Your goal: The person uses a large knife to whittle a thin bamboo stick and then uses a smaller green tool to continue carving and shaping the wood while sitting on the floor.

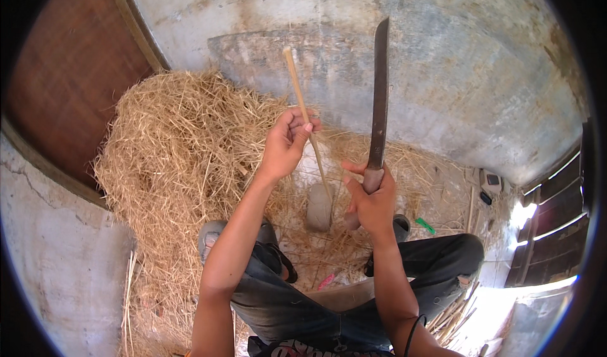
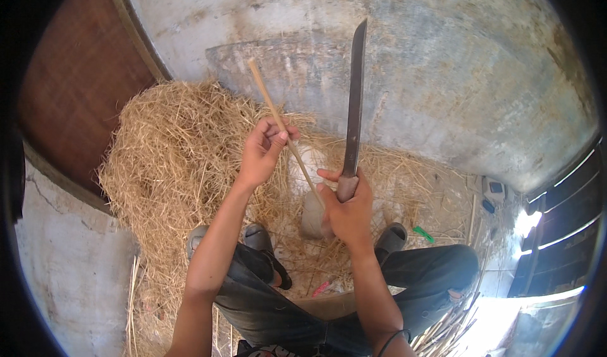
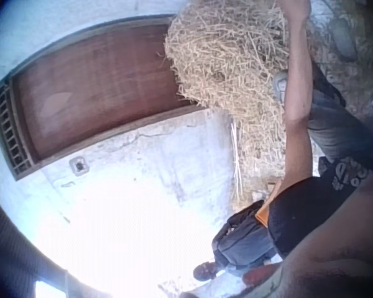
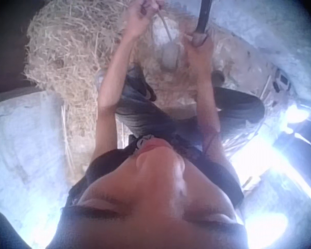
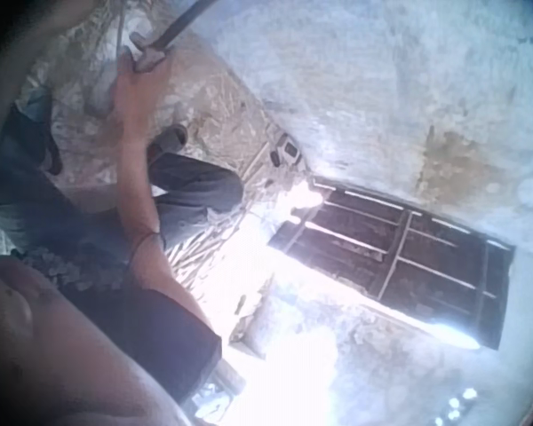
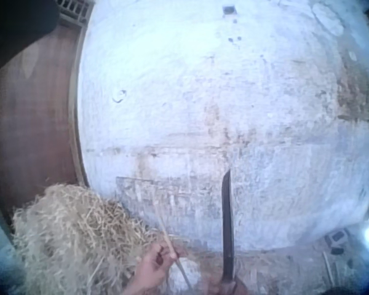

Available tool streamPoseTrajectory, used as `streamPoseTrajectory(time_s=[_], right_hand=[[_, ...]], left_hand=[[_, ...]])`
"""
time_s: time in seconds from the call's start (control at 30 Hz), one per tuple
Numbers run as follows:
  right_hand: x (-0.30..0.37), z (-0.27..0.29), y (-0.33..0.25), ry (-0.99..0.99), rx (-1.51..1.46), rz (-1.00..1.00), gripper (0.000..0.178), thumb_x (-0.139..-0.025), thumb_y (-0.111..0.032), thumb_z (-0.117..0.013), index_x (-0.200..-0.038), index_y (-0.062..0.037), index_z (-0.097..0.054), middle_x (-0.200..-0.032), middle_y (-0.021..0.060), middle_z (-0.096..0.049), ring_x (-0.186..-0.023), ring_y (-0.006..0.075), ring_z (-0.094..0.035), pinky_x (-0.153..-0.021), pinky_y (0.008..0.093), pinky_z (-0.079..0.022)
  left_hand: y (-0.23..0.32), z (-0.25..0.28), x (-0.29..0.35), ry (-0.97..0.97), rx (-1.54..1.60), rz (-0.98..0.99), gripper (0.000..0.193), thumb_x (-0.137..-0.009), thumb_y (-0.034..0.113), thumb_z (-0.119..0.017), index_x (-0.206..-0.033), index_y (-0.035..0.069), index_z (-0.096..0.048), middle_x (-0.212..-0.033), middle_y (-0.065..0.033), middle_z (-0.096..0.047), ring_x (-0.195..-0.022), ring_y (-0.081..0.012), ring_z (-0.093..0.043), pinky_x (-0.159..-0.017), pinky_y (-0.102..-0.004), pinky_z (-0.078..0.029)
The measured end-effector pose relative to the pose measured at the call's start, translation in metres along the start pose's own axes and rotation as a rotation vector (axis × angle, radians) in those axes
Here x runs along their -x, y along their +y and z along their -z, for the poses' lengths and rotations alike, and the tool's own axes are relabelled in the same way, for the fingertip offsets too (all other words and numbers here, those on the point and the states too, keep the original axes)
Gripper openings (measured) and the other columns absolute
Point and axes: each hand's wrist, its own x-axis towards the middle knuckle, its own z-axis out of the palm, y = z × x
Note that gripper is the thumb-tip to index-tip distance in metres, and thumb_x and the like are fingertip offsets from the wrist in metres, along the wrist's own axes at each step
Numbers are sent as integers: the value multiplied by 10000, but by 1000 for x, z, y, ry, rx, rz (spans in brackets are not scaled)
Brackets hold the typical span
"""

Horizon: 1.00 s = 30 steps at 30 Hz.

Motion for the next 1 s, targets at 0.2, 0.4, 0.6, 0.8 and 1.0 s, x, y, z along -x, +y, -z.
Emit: streamPoseTrajectory(time_s=[0.2,0.4,0.6,0.8,1.0], right_hand=[[15,19,24,-27,11,-32,222,-879,-17,-712,-1037,5,-558,-975,113,-745,-460,93,-573,-421,258,-428],[33,31,53,-61,283,-66,241,-881,-171,-737,-997,5,-618,-869,141,-719,-657,225,-675,-606,366,-507],[55,26,67,-172,409,-184,297,-872,-245,-746,-968,8,-625,-772,143,-658,-681,265,-638,-681,379,-506],[69,19,64,-226,320,-169,312,-877,-259,-752,-967,11,-624,-757,143,-647,-666,258,-623,-675,378,-504],[73,18,56,-254,330,-146,333,-914,-293,-721,-952,21,-617,-772,132,-674,-686,241,-647,-680,361,-505]], left_hand=[[3,-8,-1,-38,-129,32,292,-1046,124,-545,-1306,-5,-516,-1151,-131,-677,-1126,-225,-653,-1005,-368,-516],[31,-12,-18,107,-280,-178,511,-1090,357,-442,-1439,-16,-450,-1145,-156,-674,-1131,-234,-650,-951,-380,-534],[61,-16,-56,209,-109,-331,574,-1090,474,-364,-1359,-6,-526,-993,-127,-670,-901,-185,-665,-783,-324,-539],[88,-26,-75,225,-12,-255,348,-1096,269,-419,-1297,37,-583,-670,1,-508,-541,-83,-416,-492,-252,-336],[98,-39,-82,228,77,-146,312,-1060,167,-484,-1348,65,-546,-656,10,-496,-522,-77,-407,-475,-242,-322]])
